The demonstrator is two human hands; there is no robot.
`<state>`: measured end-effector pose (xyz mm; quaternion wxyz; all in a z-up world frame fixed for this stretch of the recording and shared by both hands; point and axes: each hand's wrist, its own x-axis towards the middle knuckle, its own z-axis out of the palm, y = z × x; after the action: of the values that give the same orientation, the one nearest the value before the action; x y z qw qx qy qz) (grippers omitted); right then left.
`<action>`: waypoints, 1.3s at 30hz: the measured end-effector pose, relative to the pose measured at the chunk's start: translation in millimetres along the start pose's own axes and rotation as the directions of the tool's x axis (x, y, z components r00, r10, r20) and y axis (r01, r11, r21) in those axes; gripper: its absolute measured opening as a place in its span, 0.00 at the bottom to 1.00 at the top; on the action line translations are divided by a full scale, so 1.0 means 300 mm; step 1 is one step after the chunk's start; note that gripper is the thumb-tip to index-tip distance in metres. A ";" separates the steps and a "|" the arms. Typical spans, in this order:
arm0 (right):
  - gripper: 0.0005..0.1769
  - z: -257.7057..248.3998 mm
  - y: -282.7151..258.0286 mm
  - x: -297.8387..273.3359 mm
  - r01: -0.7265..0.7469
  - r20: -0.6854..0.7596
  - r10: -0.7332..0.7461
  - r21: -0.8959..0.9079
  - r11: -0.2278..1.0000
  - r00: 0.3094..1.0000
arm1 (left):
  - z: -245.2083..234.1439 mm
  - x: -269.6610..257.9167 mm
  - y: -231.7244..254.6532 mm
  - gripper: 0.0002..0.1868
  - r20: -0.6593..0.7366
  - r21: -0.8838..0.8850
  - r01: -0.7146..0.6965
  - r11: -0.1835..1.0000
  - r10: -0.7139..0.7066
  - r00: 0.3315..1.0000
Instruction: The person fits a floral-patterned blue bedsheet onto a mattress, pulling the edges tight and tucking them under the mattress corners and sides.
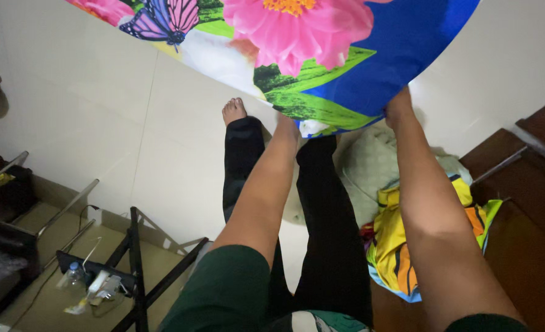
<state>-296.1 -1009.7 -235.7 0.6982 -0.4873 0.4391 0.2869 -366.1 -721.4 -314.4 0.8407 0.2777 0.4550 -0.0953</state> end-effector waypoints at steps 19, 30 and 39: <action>0.24 -0.068 -0.089 -0.054 -0.038 0.346 0.077 -0.118 0.992 0.935 | 0.081 -0.062 -0.198 0.21 -0.017 -0.162 0.067 0.985 -0.071 0.997; 0.24 -0.090 -0.008 0.234 -0.053 0.372 0.134 -0.219 0.974 0.919 | 0.060 -0.060 -0.239 0.17 -0.004 -0.100 0.054 0.994 -0.055 0.998; 0.23 -0.021 0.096 0.233 0.052 0.341 0.032 -0.236 0.970 0.939 | 0.030 -0.091 -0.202 0.13 -0.010 -0.072 0.019 0.997 -0.019 1.000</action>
<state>-290.7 -1007.1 -311.4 0.7009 -0.5134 0.2704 0.4148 -400.2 -779.1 -311.2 0.8468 0.2433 0.4653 -0.0852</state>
